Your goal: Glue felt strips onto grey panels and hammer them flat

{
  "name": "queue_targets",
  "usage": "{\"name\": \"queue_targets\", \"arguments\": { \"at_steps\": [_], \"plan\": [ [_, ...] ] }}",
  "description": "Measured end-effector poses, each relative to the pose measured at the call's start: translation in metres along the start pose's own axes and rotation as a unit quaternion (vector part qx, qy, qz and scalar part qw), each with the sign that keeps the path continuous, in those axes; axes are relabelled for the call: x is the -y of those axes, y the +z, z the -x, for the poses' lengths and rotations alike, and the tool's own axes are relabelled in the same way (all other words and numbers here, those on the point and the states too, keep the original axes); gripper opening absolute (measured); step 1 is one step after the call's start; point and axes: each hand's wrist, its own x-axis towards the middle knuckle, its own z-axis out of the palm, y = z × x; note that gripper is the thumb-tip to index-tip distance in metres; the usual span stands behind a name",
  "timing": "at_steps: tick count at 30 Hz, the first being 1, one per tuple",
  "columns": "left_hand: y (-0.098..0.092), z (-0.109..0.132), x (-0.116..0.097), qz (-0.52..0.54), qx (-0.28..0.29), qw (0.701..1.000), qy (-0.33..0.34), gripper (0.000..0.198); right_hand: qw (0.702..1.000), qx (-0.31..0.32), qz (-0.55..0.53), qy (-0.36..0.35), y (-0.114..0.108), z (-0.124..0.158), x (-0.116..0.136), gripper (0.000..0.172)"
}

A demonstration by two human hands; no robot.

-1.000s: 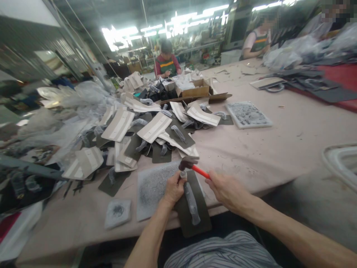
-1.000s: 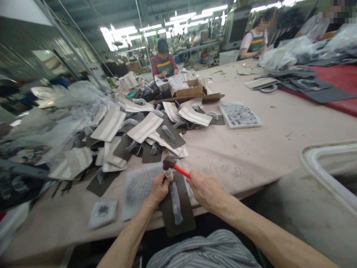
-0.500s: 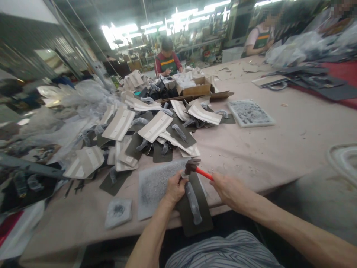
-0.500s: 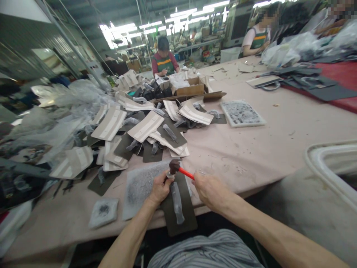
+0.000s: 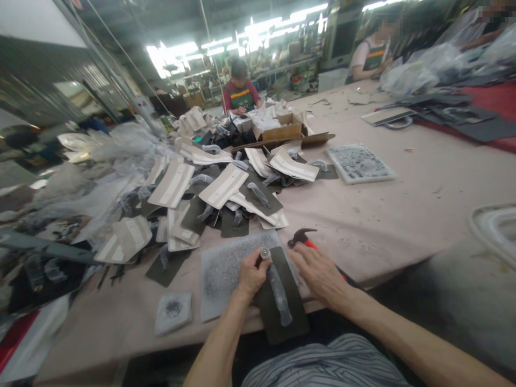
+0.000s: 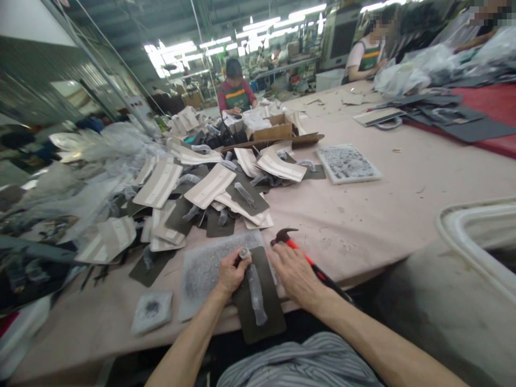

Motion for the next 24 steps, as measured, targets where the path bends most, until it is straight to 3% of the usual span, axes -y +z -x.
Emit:
{"name": "queue_targets", "arguments": {
  "at_steps": [1,3,5,7,10,13,17,21,24],
  "plan": [
    [0.001,0.0,0.0,0.007,-0.005,1.0,-0.007,0.012,0.996,0.001,-0.012,-0.086,0.0,0.0,0.012,0.056],
    [0.004,0.0,0.0,0.025,-0.021,0.999,-0.025,0.013,0.974,0.029,-0.032,-0.221,0.001,-0.001,0.035,0.04],
    [0.006,-0.002,0.0,0.059,-0.045,0.995,-0.06,0.016,0.96,0.036,-0.017,-0.278,0.005,-0.002,0.053,0.022],
    [0.006,-0.007,-0.001,0.12,-0.09,0.982,-0.113,0.022,0.96,0.022,0.022,-0.278,0.01,-0.005,0.064,0.014],
    [-0.005,-0.016,-0.013,0.23,-0.208,0.936,-0.165,0.029,0.977,0.001,0.076,-0.197,0.008,-0.013,0.071,0.01],
    [-0.026,-0.023,-0.035,0.269,-0.281,0.914,-0.118,0.033,0.997,0.015,0.055,-0.043,-0.006,-0.023,0.069,0.014],
    [-0.038,-0.017,-0.057,0.211,-0.235,0.946,-0.065,0.032,0.993,0.068,-0.03,0.092,-0.016,-0.026,0.062,0.023],
    [-0.015,-0.006,-0.047,0.159,-0.146,0.973,-0.082,0.027,0.971,0.086,-0.14,0.171,0.003,-0.017,0.065,0.035],
    [0.007,-0.001,-0.03,0.161,-0.1,0.977,-0.103,0.027,0.968,0.077,-0.154,0.185,0.019,-0.011,0.073,0.042]
  ]
}}
